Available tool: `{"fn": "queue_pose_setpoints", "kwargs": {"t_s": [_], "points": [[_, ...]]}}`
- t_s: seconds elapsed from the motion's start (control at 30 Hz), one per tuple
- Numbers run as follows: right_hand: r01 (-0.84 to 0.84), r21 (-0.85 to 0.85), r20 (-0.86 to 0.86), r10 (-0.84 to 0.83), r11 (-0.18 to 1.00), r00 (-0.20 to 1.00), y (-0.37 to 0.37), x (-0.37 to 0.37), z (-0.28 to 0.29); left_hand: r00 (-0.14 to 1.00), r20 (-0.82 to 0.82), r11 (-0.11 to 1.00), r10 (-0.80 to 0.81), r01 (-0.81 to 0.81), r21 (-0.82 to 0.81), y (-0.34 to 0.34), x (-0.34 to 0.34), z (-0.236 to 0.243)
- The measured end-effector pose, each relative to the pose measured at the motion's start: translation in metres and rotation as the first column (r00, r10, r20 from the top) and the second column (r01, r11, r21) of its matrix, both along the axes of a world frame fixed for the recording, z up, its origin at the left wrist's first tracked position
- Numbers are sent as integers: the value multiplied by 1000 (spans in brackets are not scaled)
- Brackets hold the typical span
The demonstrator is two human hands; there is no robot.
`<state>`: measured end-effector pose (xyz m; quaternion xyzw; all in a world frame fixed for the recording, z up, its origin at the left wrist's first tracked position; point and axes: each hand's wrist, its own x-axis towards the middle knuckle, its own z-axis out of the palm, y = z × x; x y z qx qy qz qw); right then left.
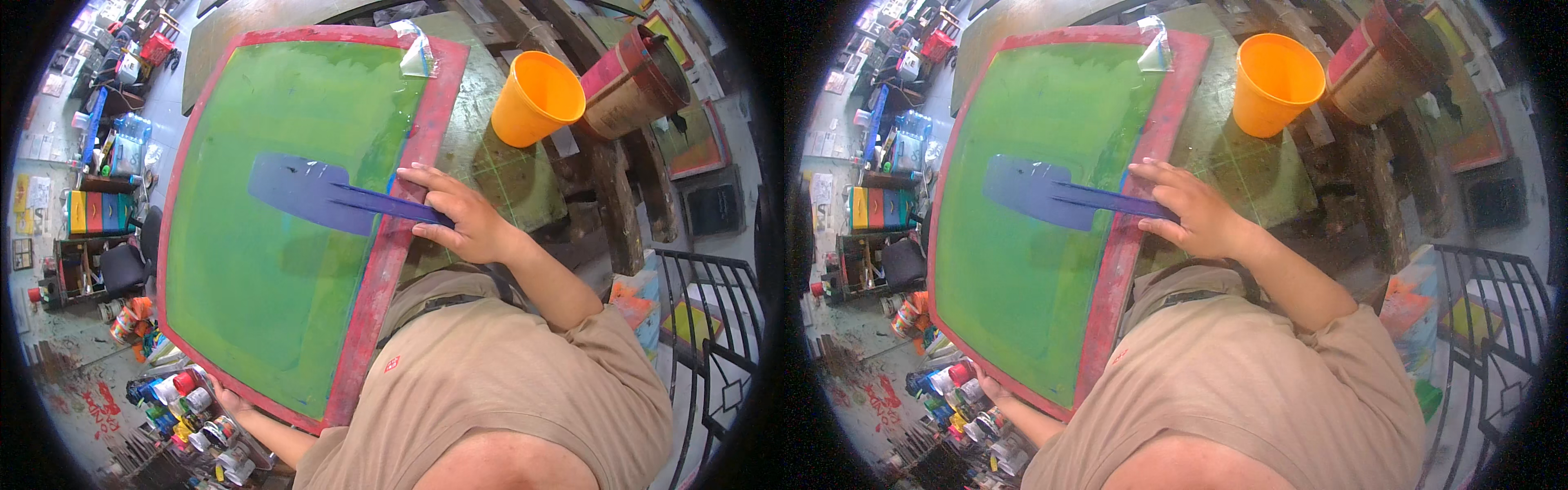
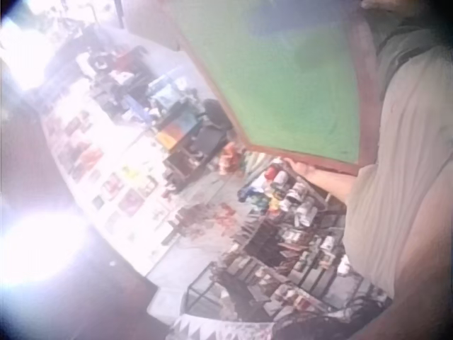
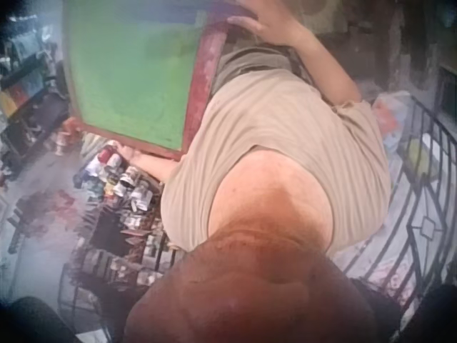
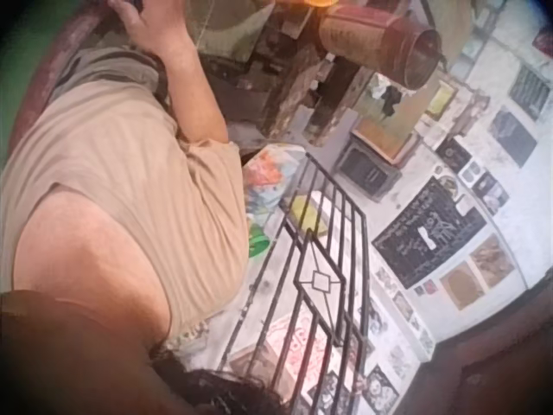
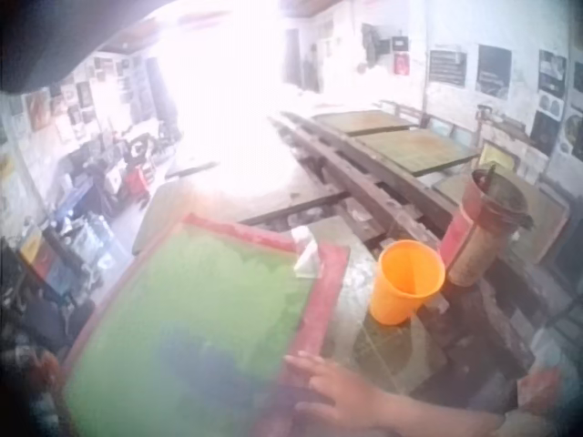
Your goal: The person pours green ink onto a screen printing frame and uses a squeegee to spread it evenly across the mesh. The person repeatedly lifts the frame, pours more ink, and scrapes the surface to maintain a uniform layer.
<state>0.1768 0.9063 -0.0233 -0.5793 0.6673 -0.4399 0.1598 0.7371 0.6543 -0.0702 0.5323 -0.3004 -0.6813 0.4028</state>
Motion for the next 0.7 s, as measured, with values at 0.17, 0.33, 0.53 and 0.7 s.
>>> {"fn": "queue_pose_setpoints", "kwargs": {"t_s": [0.17,0.33,0.53,0.7], "points": [[161,-69,53,-158,984,986,2,7,12,996,-46,994,-80,77,-74,0,-2,-2],[374,381,24,-414,845,910,20,-3,40,990,-78,988,-114,105,-118,2,-2,-1],[543,113,-109,-533,832,839,34,-14,34,985,-132,988,-114,99,-115,2,-6,-3],[612,182,-230,-572,769,787,40,-6,20,987,-109,985,-122,107,-138,-3,17,-5]]}}
